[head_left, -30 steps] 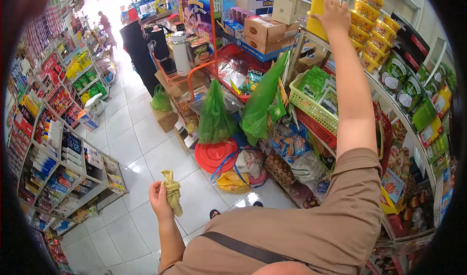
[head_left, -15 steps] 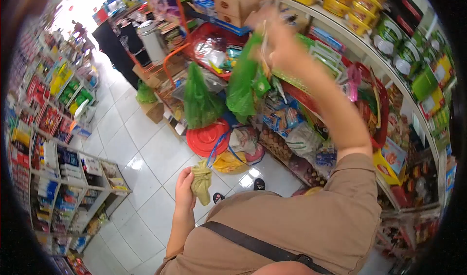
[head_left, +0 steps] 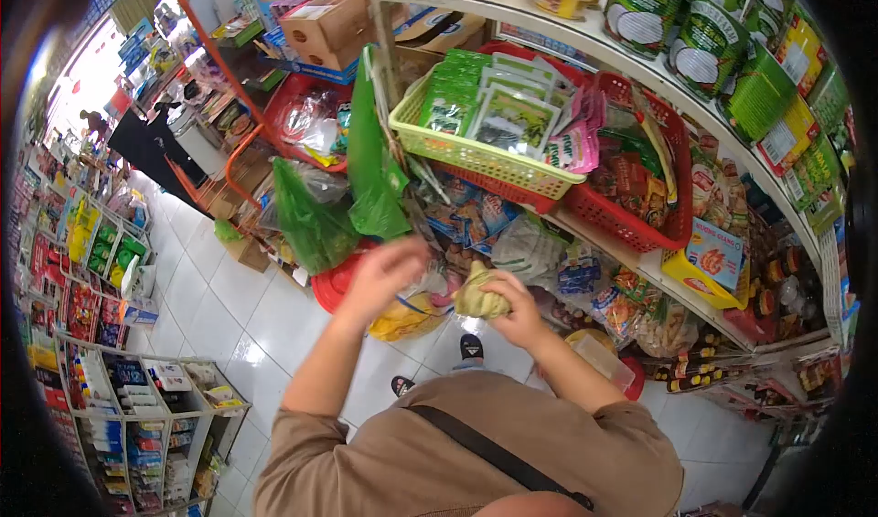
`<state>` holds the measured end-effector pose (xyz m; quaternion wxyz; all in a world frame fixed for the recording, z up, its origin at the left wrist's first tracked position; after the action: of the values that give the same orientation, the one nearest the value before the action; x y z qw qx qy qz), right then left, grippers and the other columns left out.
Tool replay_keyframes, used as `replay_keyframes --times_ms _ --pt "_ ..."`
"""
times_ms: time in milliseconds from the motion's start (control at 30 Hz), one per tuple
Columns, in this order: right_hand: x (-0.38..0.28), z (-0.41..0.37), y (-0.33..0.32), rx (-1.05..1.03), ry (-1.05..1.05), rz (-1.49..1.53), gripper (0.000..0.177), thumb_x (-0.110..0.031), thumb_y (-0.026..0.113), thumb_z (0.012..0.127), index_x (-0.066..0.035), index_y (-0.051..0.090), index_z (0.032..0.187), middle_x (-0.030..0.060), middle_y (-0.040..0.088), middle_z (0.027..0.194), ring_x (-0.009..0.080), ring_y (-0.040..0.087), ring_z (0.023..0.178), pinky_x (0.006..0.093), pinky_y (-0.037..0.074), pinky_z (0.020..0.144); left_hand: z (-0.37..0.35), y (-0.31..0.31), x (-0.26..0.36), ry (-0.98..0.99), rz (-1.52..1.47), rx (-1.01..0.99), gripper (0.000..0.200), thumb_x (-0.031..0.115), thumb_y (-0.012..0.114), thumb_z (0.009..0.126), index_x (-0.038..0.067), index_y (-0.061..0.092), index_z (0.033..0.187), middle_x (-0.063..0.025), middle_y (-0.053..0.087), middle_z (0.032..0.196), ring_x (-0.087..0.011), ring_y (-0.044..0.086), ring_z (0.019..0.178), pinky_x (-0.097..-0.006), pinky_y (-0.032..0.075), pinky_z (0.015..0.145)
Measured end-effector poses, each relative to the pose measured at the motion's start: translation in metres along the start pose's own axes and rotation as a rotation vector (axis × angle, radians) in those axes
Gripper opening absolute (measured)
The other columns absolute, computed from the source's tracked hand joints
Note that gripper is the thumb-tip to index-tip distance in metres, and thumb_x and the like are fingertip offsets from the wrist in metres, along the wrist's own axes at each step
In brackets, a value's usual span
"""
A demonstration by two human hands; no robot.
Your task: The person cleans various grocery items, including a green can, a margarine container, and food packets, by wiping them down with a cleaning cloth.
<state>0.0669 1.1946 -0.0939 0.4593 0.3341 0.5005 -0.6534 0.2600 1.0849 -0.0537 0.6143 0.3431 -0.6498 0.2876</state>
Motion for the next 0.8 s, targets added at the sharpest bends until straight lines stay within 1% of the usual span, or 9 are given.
replay_keyframes --times_ms 100,167,233,300,400,500,600,700,800 --pt "0.012 -0.011 -0.052 0.183 0.059 -0.051 0.042 -0.004 0.065 0.066 -0.009 0.057 0.107 0.0177 0.046 0.122 0.0327 0.048 0.111 0.0355 0.038 0.094 0.055 -0.024 0.07 0.311 0.3 0.256 0.033 0.015 0.058 0.085 -0.001 0.055 0.114 -0.0082 0.06 0.106 -0.0174 0.058 0.094 -0.0314 0.047 0.082" --pt "0.025 -0.024 -0.076 0.269 0.082 -0.062 0.042 -0.004 0.066 0.065 -0.009 0.057 0.106 0.0179 0.046 0.122 0.0328 0.048 0.111 0.0357 0.038 0.094 0.092 -0.021 0.106 0.474 0.465 0.314 0.035 0.019 0.06 0.083 -0.004 0.056 0.11 -0.0116 0.062 0.101 -0.0177 0.059 0.091 -0.032 0.048 0.079" --pt "0.044 -0.041 -0.088 0.305 0.096 -0.065 0.042 -0.005 0.066 0.065 -0.009 0.057 0.106 0.0182 0.046 0.123 0.0329 0.048 0.112 0.0361 0.038 0.094 0.126 -0.005 0.138 0.555 0.874 0.35 0.04 0.022 0.063 0.081 -0.005 0.056 0.11 -0.0176 0.063 0.099 -0.0229 0.062 0.091 -0.0334 0.048 0.079" --pt "0.059 -0.058 -0.09 0.297 0.136 -0.065 0.043 -0.005 0.067 0.065 -0.009 0.057 0.106 0.0186 0.046 0.123 0.0333 0.048 0.112 0.0363 0.038 0.094 0.166 0.004 0.142 0.477 1.102 0.399 0.042 0.027 0.065 0.077 -0.005 0.059 0.104 -0.0223 0.063 0.095 -0.0301 0.063 0.088 -0.0354 0.049 0.078" --pt "0.067 -0.073 -0.091 0.281 0.155 -0.084 0.043 -0.005 0.067 0.064 -0.008 0.057 0.106 0.0192 0.045 0.124 0.0341 0.048 0.113 0.0365 0.037 0.095 0.221 0.006 0.117 -0.055 1.584 0.181 0.043 0.033 0.069 0.072 -0.002 0.065 0.095 -0.0221 0.064 0.092 -0.0336 0.063 0.086 -0.0373 0.049 0.078" --pt "0.067 -0.074 -0.095 0.282 0.172 -0.055 0.043 -0.005 0.066 0.064 -0.008 0.057 0.106 0.0199 0.045 0.124 0.0348 0.047 0.112 0.0367 0.037 0.095 0.242 0.007 0.099 -0.186 1.702 0.046 0.046 0.04 0.073 0.064 -0.002 0.068 0.084 -0.0217 0.065 0.089 -0.0336 0.064 0.082 -0.0374 0.05 0.077" --pt "0.066 -0.072 -0.103 0.275 0.176 -0.043 0.043 -0.005 0.067 0.064 -0.007 0.057 0.106 0.0204 0.044 0.125 0.0347 0.047 0.113 0.037 0.037 0.095 0.243 0.009 0.099 -0.357 1.704 0.008 0.046 0.039 0.072 0.063 0.003 0.068 0.092 -0.0176 0.064 0.1 -0.0317 0.062 0.094 -0.0379 0.049 0.082" --pt "0.071 -0.065 -0.109 0.259 0.154 -0.028 0.042 -0.006 0.068 0.065 -0.007 0.057 0.106 0.0209 0.044 0.124 0.0343 0.046 0.114 0.0368 0.036 0.095 0.246 0.007 0.093 -0.29 1.67 0.034 0.048 0.039 0.074 0.06 0.003 0.069 0.091 -0.0175 0.064 0.1 -0.0312 0.062 0.093 -0.038 0.05 0.08" --pt "0.067 -0.055 -0.109 0.251 0.154 -0.015 0.043 -0.006 0.069 0.065 -0.007 0.057 0.106 0.021 0.045 0.124 0.0343 0.046 0.114 0.0364 0.036 0.096 0.25 -0.001 0.088 -0.338 1.604 0.029 0.051 0.038 0.077 0.055 0.003 0.069 0.091 -0.018 0.064 0.099 -0.0308 0.062 0.092 -0.0377 0.05 0.079"
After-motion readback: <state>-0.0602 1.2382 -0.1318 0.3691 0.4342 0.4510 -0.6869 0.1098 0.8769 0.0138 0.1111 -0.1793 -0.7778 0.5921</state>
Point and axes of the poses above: each hand's wrist, its own z-axis towards the middle knuckle, its own y-axis out of the palm, x = y × z, the point moved 6 cm from there along z, towards the middle knuckle
